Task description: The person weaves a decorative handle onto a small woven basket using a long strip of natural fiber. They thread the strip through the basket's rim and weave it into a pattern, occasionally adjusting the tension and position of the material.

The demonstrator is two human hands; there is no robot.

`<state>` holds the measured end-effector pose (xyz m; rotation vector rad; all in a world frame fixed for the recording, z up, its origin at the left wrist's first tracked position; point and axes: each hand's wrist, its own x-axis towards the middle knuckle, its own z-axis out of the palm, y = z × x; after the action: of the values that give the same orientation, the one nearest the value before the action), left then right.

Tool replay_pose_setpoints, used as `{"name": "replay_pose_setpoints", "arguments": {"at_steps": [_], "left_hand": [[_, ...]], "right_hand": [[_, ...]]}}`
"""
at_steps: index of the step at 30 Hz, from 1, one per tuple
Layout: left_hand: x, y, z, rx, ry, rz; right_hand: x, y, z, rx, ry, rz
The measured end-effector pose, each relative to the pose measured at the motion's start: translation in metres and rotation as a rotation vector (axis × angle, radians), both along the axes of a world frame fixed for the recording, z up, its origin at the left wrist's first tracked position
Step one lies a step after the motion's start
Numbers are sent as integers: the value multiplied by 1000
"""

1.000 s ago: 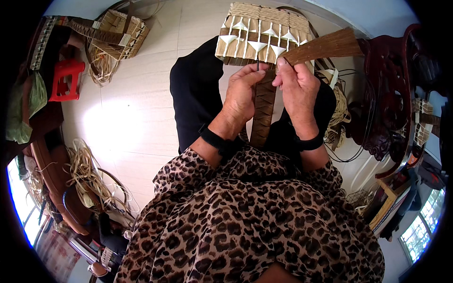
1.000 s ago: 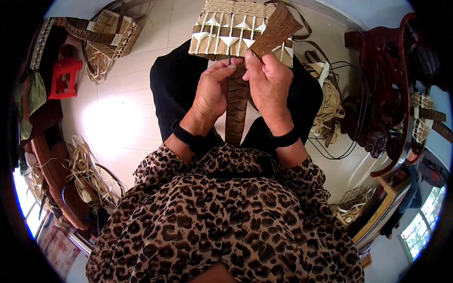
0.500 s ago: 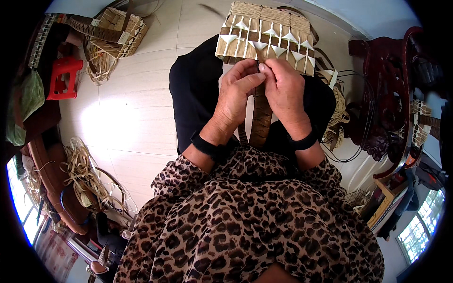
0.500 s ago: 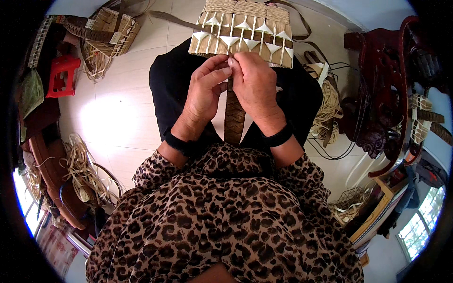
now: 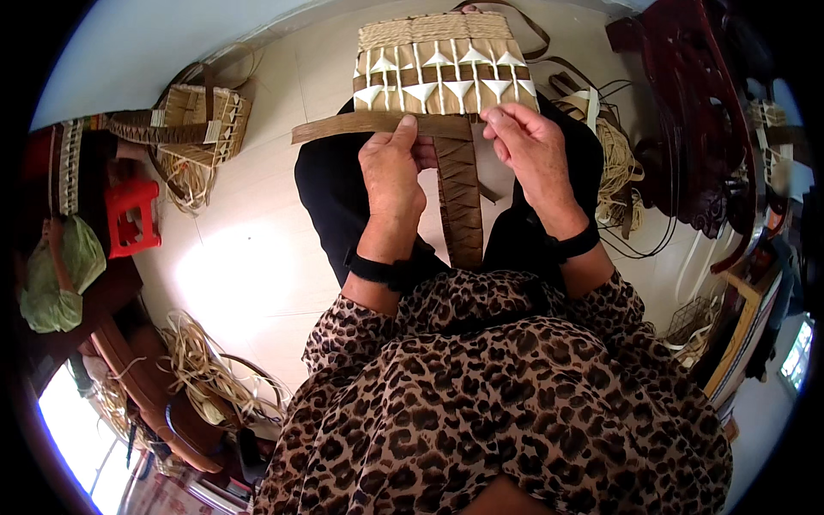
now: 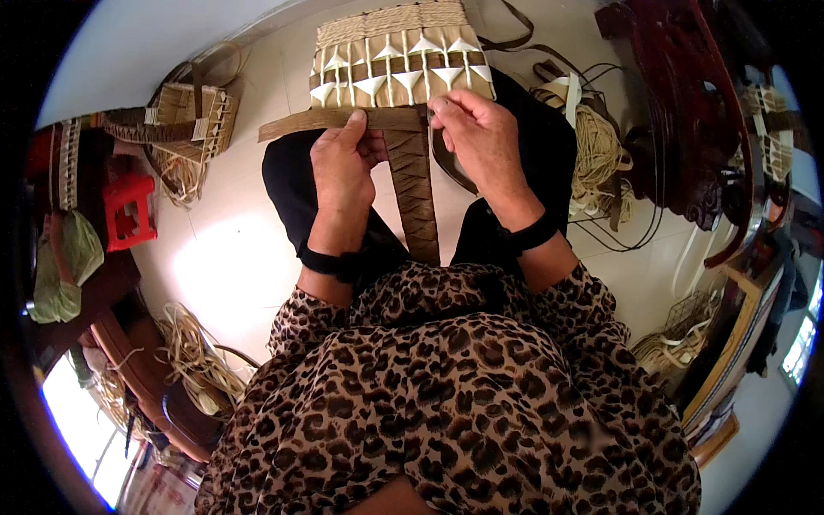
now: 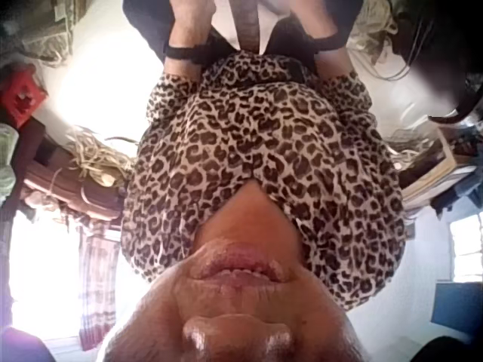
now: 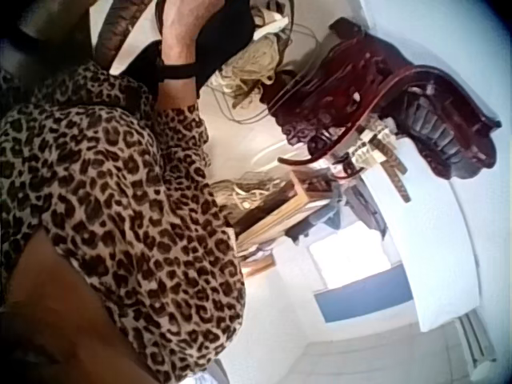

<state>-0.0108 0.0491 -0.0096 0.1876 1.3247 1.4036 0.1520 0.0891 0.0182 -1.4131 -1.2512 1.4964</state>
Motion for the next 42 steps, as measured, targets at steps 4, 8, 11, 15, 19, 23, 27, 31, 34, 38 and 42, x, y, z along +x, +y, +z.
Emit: {"name": "replay_pose_setpoints", "arguments": {"at_steps": [4,8,11,15,19,23,27,31,34,38,42], "left_hand": [[-1,2,2,5,-6,12],[-3,3,4,-20,-14,-1],[-6,2,4,-19,-10,-14],[-9,0,1,-2,-27,-24],[-10,-1,-3,10,-41,-28],[-7,0,0,10,-48,3],[-9,-4,-4,43,-64,-30],[-11,-5,-6,38,-61,-32],[-8,-4,-4,36,-50,21],[-5,-4,4,31,119,8],[1,-6,21,116,388,21]], "right_hand": [[6,-9,-8,-220,89,6],[1,-6,-24,-282,162,104],[-7,-2,-24,-262,176,125],[-11,0,-36,-155,126,130],[-16,-2,-33,-68,-102,112],[-16,-2,-37,-35,-99,107],[-18,-3,-27,-219,52,60],[-21,1,-20,-285,103,102],[-26,0,-8,-290,196,104],[-28,3,-16,-317,283,115],[-32,3,-16,-351,240,85]]}}
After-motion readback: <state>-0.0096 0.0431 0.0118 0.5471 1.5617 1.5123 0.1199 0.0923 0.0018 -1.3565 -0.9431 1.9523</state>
